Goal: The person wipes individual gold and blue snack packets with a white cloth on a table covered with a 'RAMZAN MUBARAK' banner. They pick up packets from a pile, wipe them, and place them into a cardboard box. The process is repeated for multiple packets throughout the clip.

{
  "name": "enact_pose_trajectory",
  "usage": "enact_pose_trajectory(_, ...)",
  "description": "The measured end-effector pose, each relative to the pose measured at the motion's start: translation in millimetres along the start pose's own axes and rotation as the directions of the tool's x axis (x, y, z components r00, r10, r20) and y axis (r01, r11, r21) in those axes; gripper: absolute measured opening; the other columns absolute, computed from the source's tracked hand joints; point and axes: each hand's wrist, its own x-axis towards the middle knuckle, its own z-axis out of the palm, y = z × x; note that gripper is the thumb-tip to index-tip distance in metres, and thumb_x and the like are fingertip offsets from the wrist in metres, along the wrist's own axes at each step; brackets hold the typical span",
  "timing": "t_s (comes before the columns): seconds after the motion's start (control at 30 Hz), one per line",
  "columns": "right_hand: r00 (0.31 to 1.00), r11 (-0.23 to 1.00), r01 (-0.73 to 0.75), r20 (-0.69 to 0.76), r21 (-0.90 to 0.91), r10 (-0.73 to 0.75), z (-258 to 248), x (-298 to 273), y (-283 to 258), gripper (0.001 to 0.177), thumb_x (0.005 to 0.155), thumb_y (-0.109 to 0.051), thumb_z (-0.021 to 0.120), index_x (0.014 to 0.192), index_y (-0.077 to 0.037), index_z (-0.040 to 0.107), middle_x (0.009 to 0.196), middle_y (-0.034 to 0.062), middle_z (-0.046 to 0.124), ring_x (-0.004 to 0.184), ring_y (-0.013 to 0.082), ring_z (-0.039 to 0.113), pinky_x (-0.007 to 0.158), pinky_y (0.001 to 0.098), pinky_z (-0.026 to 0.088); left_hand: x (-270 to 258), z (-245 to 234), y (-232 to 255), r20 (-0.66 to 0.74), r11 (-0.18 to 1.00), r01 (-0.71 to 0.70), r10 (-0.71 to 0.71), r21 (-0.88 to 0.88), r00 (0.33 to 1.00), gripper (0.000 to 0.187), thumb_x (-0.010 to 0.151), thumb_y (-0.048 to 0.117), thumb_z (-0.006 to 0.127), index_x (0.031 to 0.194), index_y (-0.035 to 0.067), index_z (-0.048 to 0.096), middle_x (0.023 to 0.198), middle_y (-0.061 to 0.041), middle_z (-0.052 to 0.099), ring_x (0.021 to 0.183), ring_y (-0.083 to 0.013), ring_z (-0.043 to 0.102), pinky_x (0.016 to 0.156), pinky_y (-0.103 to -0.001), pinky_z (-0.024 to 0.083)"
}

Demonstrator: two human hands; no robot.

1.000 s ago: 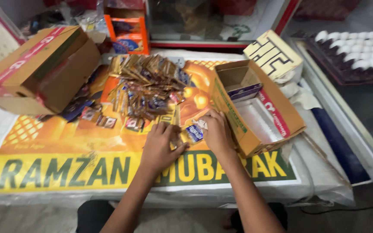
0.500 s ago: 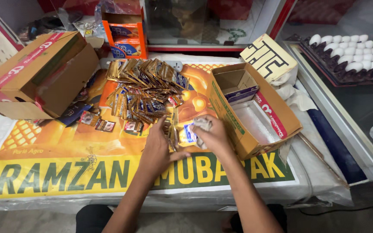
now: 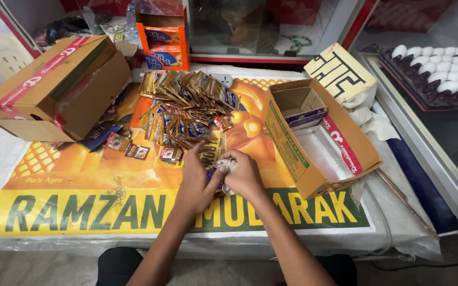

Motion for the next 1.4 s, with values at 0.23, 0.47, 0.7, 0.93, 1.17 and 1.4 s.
enact_pose_trajectory(0.23,0.995,0.999,-0.004,0.095,-0.053,0.009,-7,8,-7,0.023,0.072,0.000,0.070,0.095,-0.004,0.072,0.083,0.0107,0.077,0.077,0.0158,0.074,0.069,0.0311,0.056,-2,-3,17,-0.027,0.961,-0.056,0.066,0.271,0.997,0.047,0.096,0.031,0.058,0.131,0.000,0.054,0.128,-0.017,0.059,0.130,-0.0341,0.053,0.117,-0.051,0.026)
enact_pose_trajectory(0.47,0.994,0.999,0.034,0.101,0.003,-0.034,-5,15,12,0.032,0.066,-0.005,0.084,0.094,-0.002,0.068,0.079,0.0119,0.075,0.073,0.0176,0.069,0.067,0.0322,0.057,-2,-6,20,0.038,0.904,-0.157,0.155,0.398,0.987,0.080,0.092,0.054,0.051,0.142,-0.007,0.041,0.140,-0.023,0.048,0.138,-0.0350,0.043,0.109,-0.053,0.025)
enact_pose_trajectory(0.7,0.992,0.981,0.105,-0.049,-0.164,-0.114,-26,54,-6,0.036,0.074,-0.026,0.087,0.105,-0.013,0.075,0.093,0.0061,0.079,0.082,0.0199,0.077,0.074,0.0334,0.061,-2,2,12,0.090,0.914,-0.072,0.039,0.400,0.995,0.084,0.098,0.057,0.049,0.147,-0.011,0.037,0.137,-0.025,0.048,0.134,-0.0398,0.043,0.112,-0.051,0.029)
enact_pose_trajectory(0.93,0.948,0.827,0.315,0.119,-0.466,-0.294,1,70,-40,0.055,0.078,-0.014,0.080,0.131,-0.026,0.071,0.111,0.0127,0.072,0.101,0.0332,0.069,0.086,0.0425,0.054,0,2,16,0.059,0.902,-0.051,0.029,0.429,0.998,0.098,0.081,0.063,0.062,0.143,-0.009,0.041,0.131,-0.024,0.051,0.125,-0.0396,0.047,0.106,-0.049,0.034)
enact_pose_trajectory(1.17,0.960,0.902,0.255,-0.016,-0.348,-0.278,-6,63,-33,0.025,0.079,-0.028,0.083,0.104,-0.020,0.083,0.091,0.0092,0.070,0.086,0.0297,0.070,0.075,0.0414,0.054,3,-2,24,0.086,0.906,-0.039,0.003,0.421,0.996,0.099,0.067,0.061,0.075,0.134,-0.006,0.045,0.127,-0.024,0.049,0.120,-0.0417,0.046,0.100,-0.052,0.034)
enact_pose_trajectory(1.4,0.940,0.962,0.193,-0.245,-0.192,-0.237,-16,65,-8,0.034,0.076,-0.036,0.088,0.091,-0.007,0.080,0.081,0.0090,0.072,0.069,0.0207,0.070,0.066,0.0347,0.053,-1,-3,21,0.059,0.913,-0.056,0.035,0.405,0.998,0.098,0.068,0.057,0.076,0.137,-0.006,0.044,0.128,-0.023,0.049,0.121,-0.0395,0.047,0.100,-0.050,0.034)
